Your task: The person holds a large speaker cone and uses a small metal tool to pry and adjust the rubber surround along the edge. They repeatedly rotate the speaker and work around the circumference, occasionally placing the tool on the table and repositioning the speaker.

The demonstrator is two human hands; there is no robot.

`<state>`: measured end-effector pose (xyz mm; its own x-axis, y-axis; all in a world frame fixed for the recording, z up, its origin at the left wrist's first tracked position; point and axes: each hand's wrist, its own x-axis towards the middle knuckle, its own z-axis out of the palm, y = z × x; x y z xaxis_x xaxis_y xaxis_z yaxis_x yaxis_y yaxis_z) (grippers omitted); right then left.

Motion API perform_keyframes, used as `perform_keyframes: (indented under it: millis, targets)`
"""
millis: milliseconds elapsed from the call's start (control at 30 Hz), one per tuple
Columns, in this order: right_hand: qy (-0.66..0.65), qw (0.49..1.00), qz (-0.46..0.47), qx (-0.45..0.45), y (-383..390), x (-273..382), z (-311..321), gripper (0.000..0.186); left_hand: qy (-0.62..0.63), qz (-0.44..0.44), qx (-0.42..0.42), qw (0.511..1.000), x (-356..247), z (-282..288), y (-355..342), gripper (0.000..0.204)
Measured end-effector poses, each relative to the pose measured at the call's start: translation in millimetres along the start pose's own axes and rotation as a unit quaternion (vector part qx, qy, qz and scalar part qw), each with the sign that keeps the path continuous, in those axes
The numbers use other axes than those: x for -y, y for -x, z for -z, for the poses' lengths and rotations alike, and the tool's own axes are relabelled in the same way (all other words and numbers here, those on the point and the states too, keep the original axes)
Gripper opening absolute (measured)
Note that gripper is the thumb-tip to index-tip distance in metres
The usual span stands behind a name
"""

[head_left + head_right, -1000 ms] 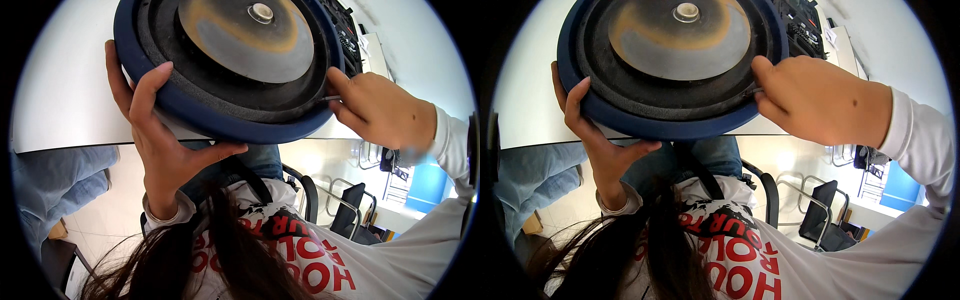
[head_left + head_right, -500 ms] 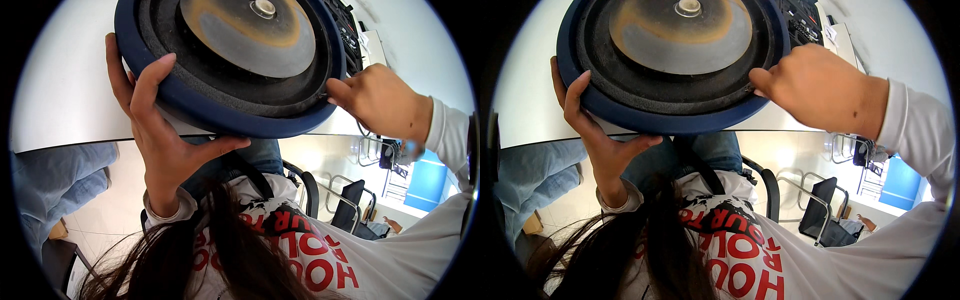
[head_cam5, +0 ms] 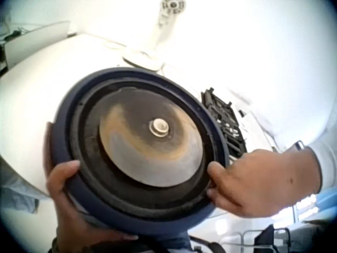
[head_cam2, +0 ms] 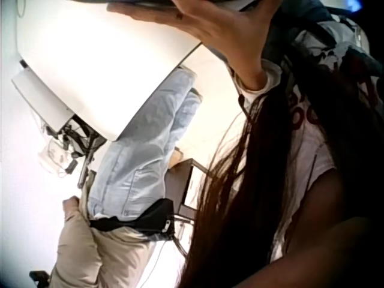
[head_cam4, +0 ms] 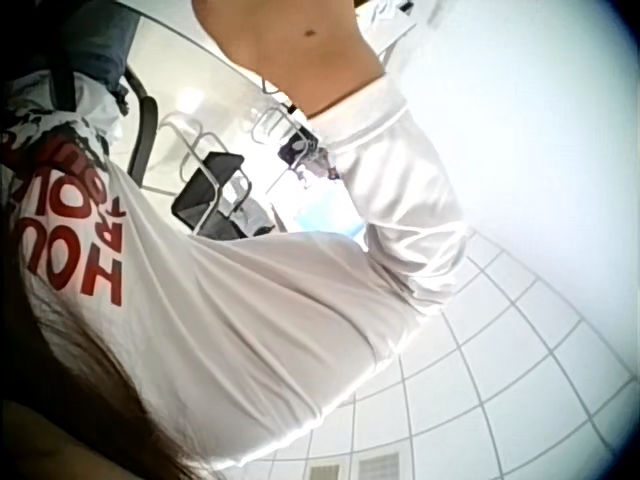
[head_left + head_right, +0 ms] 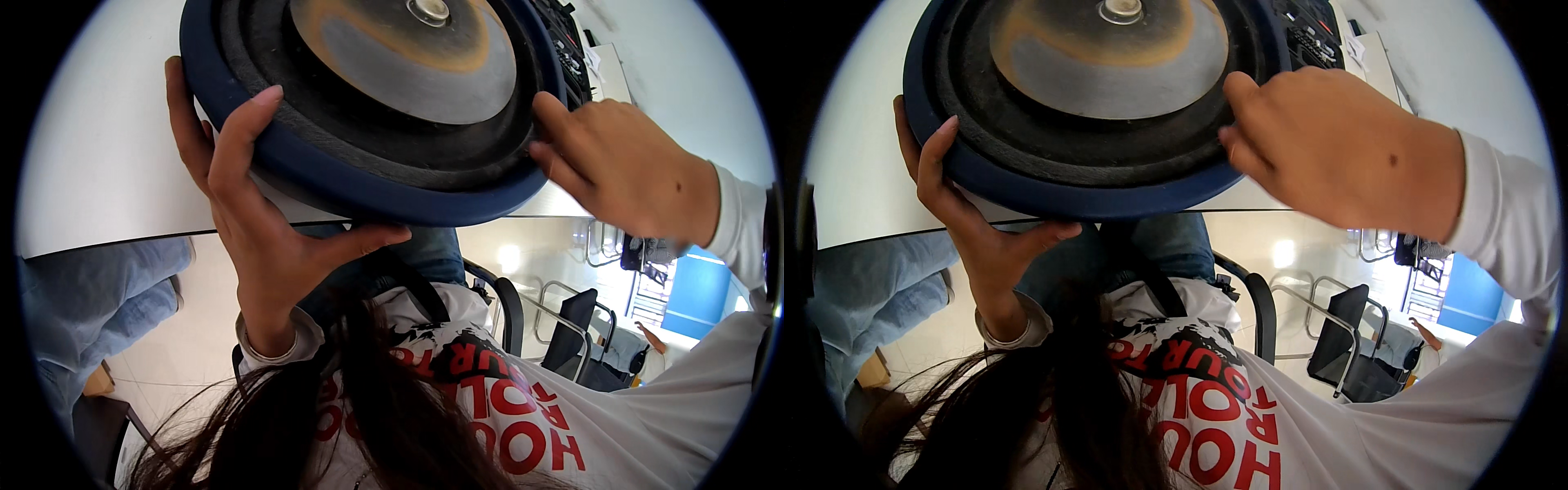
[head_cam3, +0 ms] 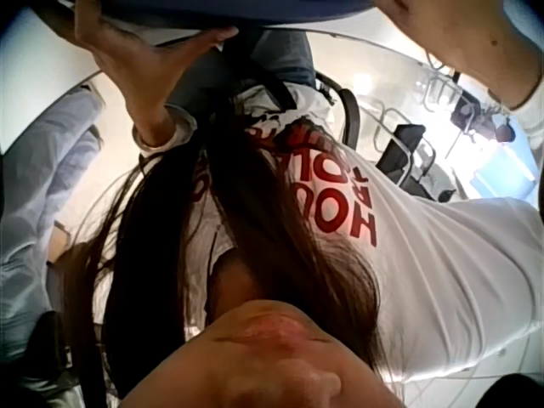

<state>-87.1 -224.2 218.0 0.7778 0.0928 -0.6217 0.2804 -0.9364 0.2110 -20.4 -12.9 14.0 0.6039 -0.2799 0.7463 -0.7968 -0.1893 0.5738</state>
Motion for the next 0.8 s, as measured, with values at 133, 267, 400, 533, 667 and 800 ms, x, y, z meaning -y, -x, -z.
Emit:
perform_keyframes:
  millis: [133,267,400,533,667,800]
  targets:
    - [0.083,0.994,0.056,-0.037,11,-7,-12,0.019,0.009,-0.003,-0.006,1.0,0,-1,0,0.126]
    - [0.237,0.954,0.17,-0.074,3,-16,-9,0.02,0.006,-0.002,-0.005,1.0,1,1,0,0.126]
    - [0.296,0.924,0.229,-0.078,0,-24,-8,0.019,0.008,-0.005,0.001,1.0,0,2,0,0.126]
    - [0.226,0.955,0.191,-0.036,0,-26,-11,0.017,0.011,-0.001,0.004,1.0,1,1,0,0.126]
    - [0.111,0.991,0.031,0.074,-5,-5,0,0.016,-0.001,-0.006,0.01,1.0,4,1,0,0.126]
    - [-0.149,0.986,-0.055,0.045,-15,-3,5,0.029,0.014,-0.004,0.004,1.0,3,-1,-1,0.126]
